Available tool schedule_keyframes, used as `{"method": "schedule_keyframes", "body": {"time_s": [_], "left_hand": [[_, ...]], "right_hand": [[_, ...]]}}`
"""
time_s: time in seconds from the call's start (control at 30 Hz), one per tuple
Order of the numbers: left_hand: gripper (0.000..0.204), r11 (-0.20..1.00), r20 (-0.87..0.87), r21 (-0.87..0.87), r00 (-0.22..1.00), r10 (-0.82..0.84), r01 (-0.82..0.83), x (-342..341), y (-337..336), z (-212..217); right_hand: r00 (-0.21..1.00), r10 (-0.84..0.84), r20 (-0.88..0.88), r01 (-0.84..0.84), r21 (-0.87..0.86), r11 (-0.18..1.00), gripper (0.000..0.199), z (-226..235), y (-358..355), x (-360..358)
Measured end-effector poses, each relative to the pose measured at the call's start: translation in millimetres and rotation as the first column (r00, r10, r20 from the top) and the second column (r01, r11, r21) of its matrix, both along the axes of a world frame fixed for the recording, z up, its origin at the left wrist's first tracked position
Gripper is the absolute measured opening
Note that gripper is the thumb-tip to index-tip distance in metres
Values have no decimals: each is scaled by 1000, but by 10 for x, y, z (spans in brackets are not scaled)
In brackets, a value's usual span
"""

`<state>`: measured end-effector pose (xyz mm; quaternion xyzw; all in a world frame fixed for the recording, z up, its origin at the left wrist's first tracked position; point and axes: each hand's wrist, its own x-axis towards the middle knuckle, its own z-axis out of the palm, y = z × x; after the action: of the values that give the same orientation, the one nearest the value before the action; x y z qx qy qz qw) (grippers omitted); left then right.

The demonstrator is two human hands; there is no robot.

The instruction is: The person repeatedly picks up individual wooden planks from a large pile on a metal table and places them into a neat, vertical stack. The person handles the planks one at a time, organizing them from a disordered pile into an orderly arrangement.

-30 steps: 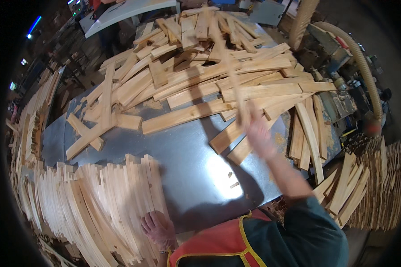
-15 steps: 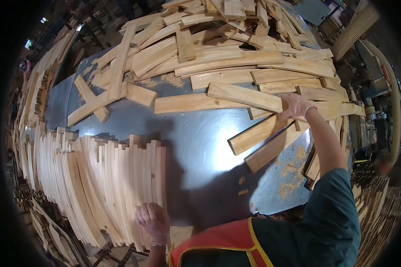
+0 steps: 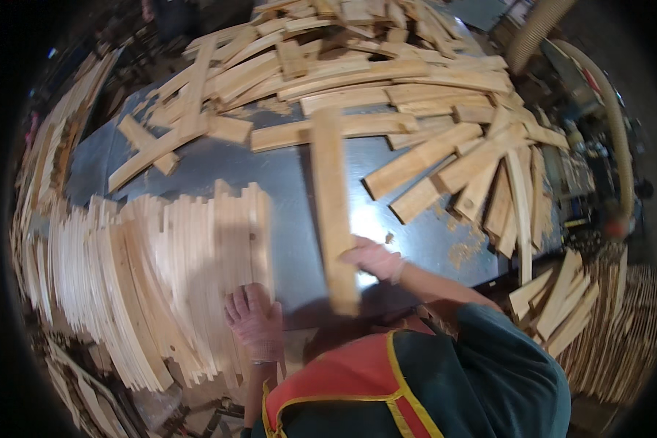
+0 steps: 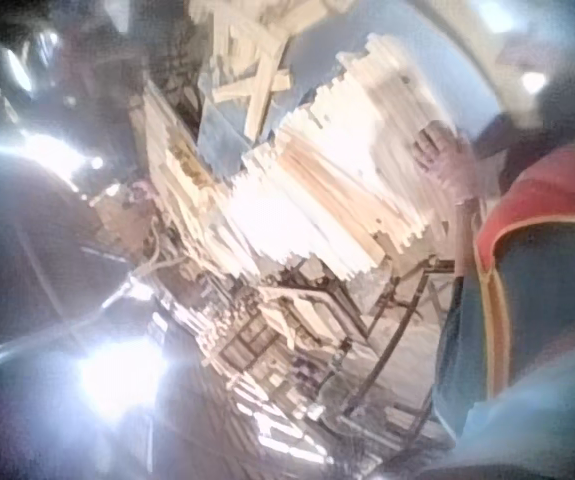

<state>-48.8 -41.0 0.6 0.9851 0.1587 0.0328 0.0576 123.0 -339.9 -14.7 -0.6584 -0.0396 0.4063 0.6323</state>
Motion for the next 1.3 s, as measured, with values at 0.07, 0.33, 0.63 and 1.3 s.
{"method": "schedule_keyframes", "body": {"time_s": [0.07, 0.33, 0.63, 1.3], "left_hand": [[77, 998, 25, 4, 998, -63, 63, 8, 50, -64], [75, 978, -26, -76, 981, -195, 192, 48, -58, 52], [75, 977, -18, 56, 978, -206, 206, 86, -167, -27], [64, 977, 31, -87, 981, -194, 196, 171, -190, 246]], "right_hand": [[973, 120, 198, -65, -263, 963, 54, -320, 544, -475], [600, 563, 569, -436, -357, 826, 31, 89, 706, -20], [574, -422, 702, 701, -688, -190, 80, 517, -2945, 2133], [501, -863, -70, 856, 190, 482, 62, -374, -1413, 300]]}}
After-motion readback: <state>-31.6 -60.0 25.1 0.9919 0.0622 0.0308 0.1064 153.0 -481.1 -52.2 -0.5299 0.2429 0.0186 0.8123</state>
